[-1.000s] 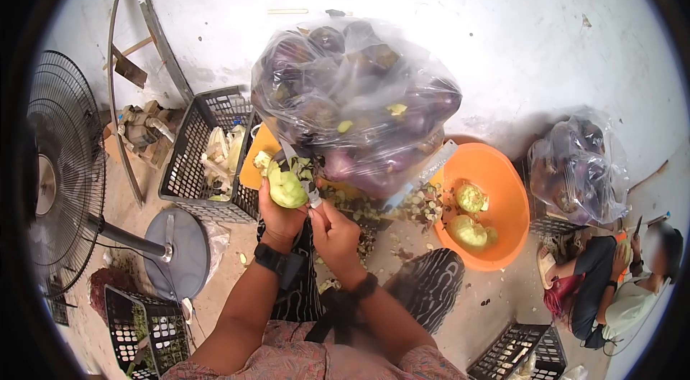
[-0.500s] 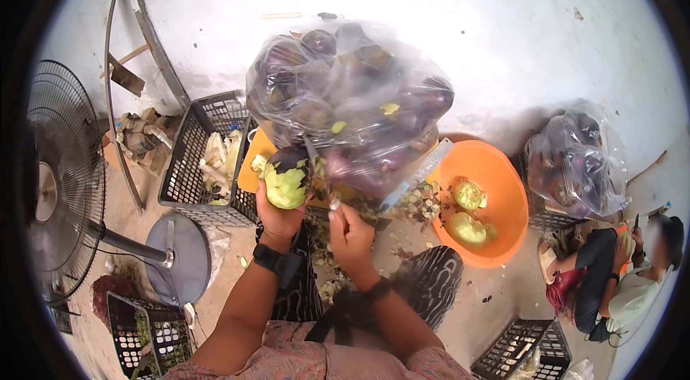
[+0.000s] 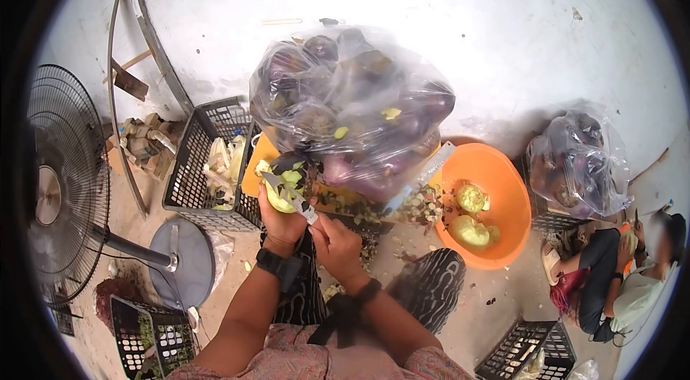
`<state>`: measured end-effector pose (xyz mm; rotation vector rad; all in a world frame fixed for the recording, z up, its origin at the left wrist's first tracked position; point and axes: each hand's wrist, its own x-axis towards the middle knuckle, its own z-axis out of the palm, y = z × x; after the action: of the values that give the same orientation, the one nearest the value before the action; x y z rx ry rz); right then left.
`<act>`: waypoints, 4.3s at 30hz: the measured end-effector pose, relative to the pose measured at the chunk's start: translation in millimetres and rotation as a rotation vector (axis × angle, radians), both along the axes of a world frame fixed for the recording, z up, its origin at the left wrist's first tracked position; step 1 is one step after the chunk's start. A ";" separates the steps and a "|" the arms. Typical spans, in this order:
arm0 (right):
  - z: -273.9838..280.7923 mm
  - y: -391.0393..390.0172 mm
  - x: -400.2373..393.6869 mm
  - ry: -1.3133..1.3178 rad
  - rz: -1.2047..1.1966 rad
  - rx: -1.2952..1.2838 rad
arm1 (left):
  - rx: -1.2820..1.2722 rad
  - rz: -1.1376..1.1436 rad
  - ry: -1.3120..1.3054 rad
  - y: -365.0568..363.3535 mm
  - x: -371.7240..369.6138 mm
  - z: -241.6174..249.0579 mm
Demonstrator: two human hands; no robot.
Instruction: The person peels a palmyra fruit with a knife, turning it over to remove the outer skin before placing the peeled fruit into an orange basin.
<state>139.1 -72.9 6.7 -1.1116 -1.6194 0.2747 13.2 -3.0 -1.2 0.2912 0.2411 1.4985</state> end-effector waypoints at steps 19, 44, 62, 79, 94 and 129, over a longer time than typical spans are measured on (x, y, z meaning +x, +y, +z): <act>-2.8 7.1 1.4 -0.072 -0.006 0.070 | 0.033 -0.021 0.021 -3.5 -0.9 4.0; -3.2 3.4 -4.8 0.044 0.068 -0.027 | -0.061 0.008 0.024 -5.7 0.8 12.5; 5.3 5.3 -10.8 0.131 0.053 -0.112 | -0.036 0.014 0.009 -1.9 -1.6 2.3; 15.7 21.5 -8.5 0.271 0.029 -0.178 | 0.022 -0.052 -0.099 -1.5 -2.8 4.6; 5.9 -3.4 -15.2 0.200 0.078 -0.155 | -0.089 0.015 0.086 2.7 -5.7 -8.3; 9.0 -3.2 -21.7 0.202 0.028 -0.132 | -0.082 0.029 0.123 1.6 -4.0 -1.3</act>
<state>117.4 -76.1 15.7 -1.1229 -1.4540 0.5024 9.2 -1.4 -2.5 0.3155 0.4058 1.4969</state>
